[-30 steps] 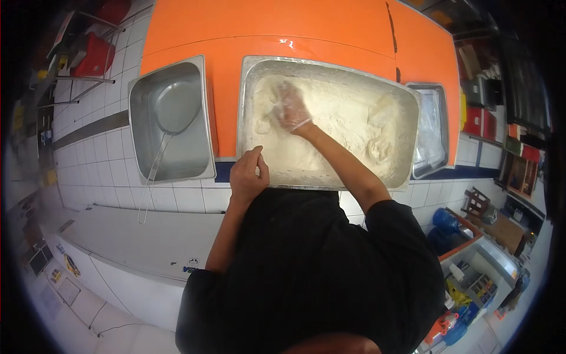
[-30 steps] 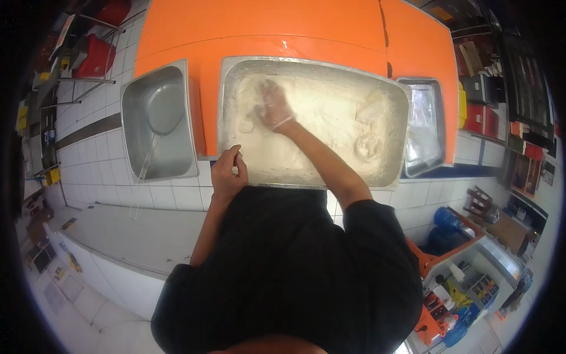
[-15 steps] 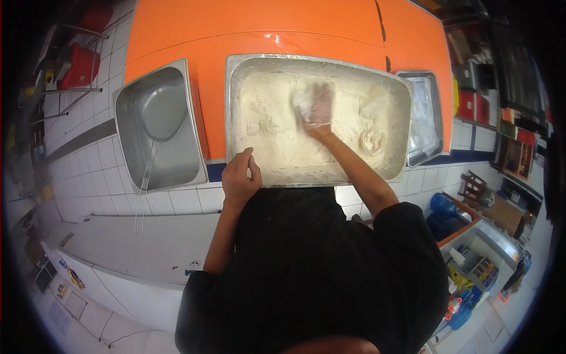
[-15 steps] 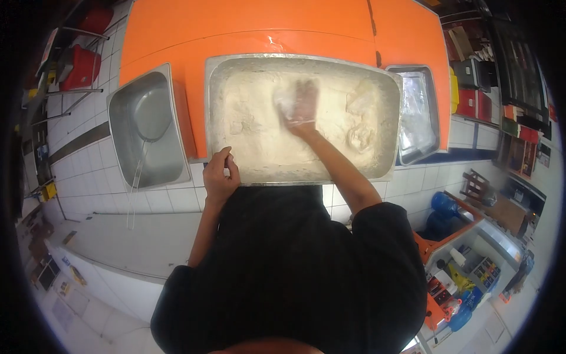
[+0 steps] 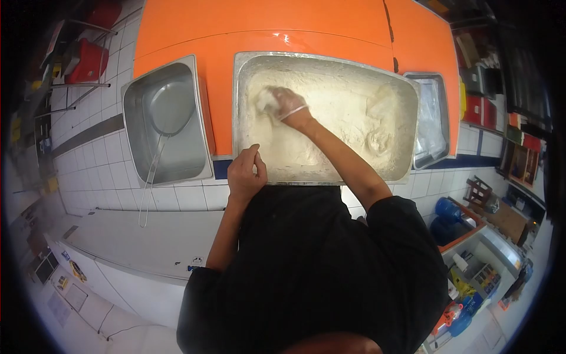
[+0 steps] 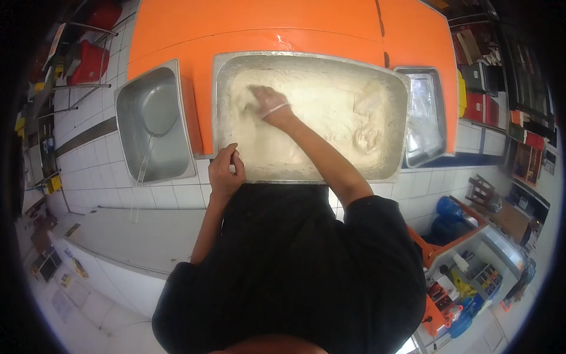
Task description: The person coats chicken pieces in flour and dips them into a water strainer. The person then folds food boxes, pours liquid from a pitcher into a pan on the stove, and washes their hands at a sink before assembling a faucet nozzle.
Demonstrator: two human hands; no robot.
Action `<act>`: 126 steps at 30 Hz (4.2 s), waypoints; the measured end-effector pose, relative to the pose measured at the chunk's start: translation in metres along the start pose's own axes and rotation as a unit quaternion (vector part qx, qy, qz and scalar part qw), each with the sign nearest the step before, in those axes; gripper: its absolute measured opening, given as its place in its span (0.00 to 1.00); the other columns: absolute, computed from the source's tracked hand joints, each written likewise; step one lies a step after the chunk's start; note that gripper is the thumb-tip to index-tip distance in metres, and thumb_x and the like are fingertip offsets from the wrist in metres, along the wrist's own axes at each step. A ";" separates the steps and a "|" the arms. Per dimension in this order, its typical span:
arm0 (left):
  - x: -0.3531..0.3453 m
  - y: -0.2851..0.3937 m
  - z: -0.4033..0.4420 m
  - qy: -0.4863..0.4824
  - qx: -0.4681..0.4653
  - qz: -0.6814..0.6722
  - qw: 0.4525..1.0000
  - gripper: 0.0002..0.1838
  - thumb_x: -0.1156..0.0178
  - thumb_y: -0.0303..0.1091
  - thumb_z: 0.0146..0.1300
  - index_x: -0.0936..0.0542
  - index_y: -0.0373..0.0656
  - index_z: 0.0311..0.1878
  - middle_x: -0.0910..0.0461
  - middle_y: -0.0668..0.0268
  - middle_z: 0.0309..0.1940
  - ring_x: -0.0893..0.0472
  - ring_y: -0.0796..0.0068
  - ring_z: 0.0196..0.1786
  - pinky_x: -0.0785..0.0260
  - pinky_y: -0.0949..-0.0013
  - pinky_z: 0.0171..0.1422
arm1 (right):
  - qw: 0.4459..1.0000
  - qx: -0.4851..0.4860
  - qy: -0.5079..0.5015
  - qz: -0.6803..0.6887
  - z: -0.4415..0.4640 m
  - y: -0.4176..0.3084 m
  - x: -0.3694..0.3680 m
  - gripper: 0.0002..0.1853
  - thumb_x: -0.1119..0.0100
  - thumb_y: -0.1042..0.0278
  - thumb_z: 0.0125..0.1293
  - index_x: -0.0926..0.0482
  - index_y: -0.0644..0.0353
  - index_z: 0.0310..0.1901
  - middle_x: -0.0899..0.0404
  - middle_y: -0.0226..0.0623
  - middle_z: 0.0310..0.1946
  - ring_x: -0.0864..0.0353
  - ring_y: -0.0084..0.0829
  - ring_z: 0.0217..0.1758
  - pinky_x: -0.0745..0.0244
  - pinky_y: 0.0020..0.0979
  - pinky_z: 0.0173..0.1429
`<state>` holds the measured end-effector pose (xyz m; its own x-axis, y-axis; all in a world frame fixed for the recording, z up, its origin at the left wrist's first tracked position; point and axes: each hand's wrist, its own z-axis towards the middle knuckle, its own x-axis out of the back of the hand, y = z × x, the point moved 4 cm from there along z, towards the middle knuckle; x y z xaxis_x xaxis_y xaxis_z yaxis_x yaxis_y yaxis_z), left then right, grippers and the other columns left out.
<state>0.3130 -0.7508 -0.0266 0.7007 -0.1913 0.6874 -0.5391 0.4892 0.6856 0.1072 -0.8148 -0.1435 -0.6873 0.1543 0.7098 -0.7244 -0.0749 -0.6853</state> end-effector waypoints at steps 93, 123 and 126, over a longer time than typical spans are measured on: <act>-0.053 0.113 0.050 -0.138 -0.223 -0.142 0.954 0.04 0.38 0.25 0.54 0.21 0.41 0.35 0.24 0.59 0.28 0.19 0.58 0.31 0.25 0.57 0.34 | 0.452 -0.415 -0.041 0.788 -0.078 -0.045 0.088 0.46 0.58 0.27 0.73 0.46 0.57 0.78 0.39 0.56 0.74 0.34 0.66 0.72 0.36 0.65 0.72; 0.004 0.021 -0.008 0.011 -0.054 0.066 0.996 0.08 0.37 0.33 0.61 0.18 0.41 0.40 0.18 0.60 0.28 0.17 0.59 0.29 0.25 0.59 0.35 | 0.965 -0.038 -0.258 -0.025 0.003 -0.042 0.009 0.36 0.43 0.45 0.70 0.31 0.64 0.69 0.25 0.52 0.64 0.28 0.48 0.69 0.35 0.44 0.74; 0.002 0.019 -0.008 -0.002 -0.054 0.074 0.996 0.07 0.37 0.33 0.61 0.19 0.41 0.40 0.18 0.61 0.28 0.17 0.59 0.28 0.25 0.59 0.34 | 0.960 -0.123 -0.185 -0.170 0.017 -0.027 0.013 0.37 0.48 0.40 0.71 0.32 0.64 0.70 0.28 0.53 0.68 0.33 0.47 0.74 0.44 0.47 0.79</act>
<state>0.3079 -0.7350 -0.0142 0.6156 -0.1144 0.7797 -0.5819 0.6013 0.5476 0.1171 -0.8279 -0.1126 -0.4176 -0.2350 0.8777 -0.9073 0.1606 -0.3886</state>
